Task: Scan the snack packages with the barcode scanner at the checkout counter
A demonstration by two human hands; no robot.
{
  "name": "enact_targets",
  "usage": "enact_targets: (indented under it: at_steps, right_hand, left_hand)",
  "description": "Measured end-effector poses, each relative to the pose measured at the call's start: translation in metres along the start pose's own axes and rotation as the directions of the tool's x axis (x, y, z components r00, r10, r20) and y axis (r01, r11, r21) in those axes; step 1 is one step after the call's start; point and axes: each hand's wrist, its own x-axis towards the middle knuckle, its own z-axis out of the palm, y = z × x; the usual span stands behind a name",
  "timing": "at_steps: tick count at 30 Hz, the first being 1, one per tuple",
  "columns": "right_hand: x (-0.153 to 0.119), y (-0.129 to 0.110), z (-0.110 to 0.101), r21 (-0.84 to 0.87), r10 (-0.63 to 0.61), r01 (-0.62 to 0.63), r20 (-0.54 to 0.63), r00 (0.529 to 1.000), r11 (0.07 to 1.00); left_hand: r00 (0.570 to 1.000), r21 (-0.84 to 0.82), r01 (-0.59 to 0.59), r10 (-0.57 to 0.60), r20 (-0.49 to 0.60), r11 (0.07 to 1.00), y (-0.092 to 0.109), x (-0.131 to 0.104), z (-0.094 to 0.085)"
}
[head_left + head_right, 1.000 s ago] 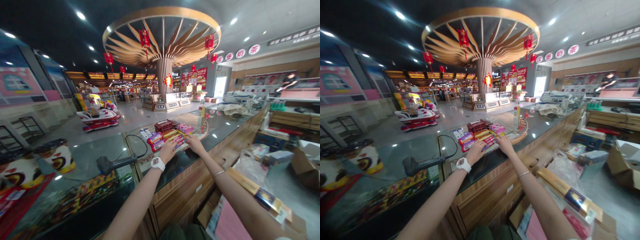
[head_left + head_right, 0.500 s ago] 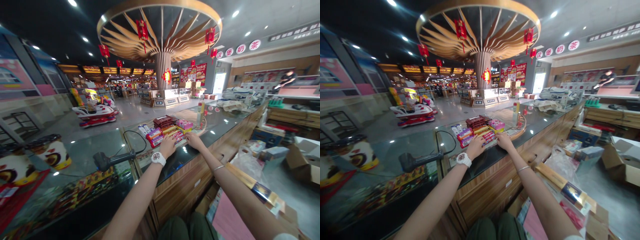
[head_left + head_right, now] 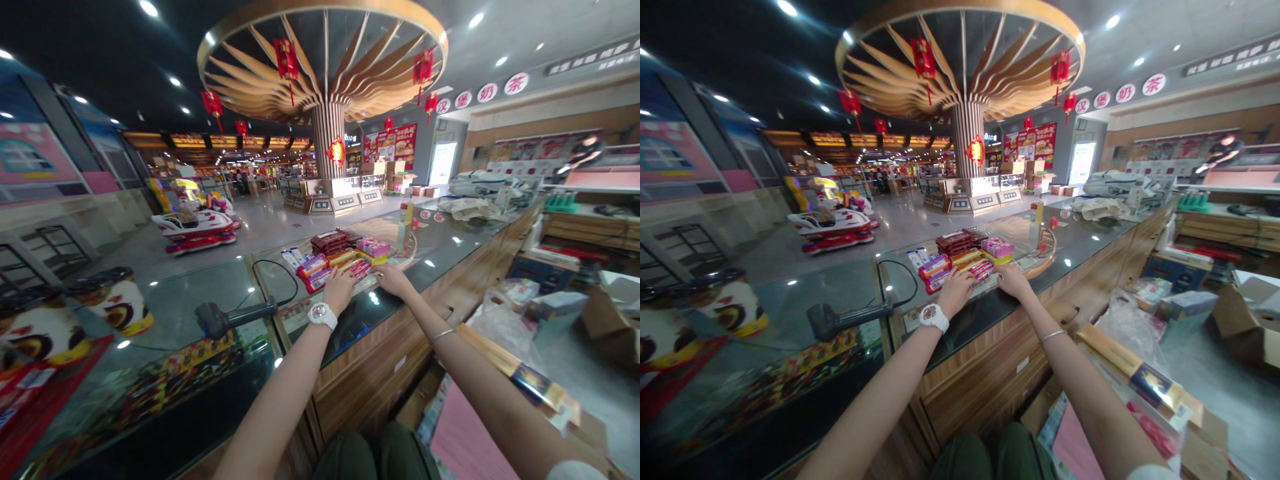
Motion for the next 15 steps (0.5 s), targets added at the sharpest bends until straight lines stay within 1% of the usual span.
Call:
enact_targets:
  at_steps: [5,8,12,15]
  right_hand:
    - [-0.001,-0.001,0.002,0.015,-0.033,0.033,-0.044,0.998,0.999]
    - [-0.002,-0.002,0.002,0.028,-0.053,0.056,-0.083,0.995,0.998]
    - [-0.005,-0.004,0.0,0.039,-0.132,0.138,-0.131,0.983,0.99]
    - [-0.007,-0.014,-0.005,0.04,-0.198,0.205,-0.145,0.97,0.978]
  left_hand:
    - [0.999,-0.025,0.007,-0.008,-0.036,1.0,-0.003,-0.004,0.005]
    - [0.998,-0.027,0.016,-0.018,-0.066,1.0,-0.003,-0.007,0.004]
    - [0.996,0.021,0.052,-0.05,-0.074,0.998,-0.004,-0.013,-0.006]
    - [0.991,0.061,0.111,-0.106,-0.081,0.992,-0.006,-0.023,-0.019]
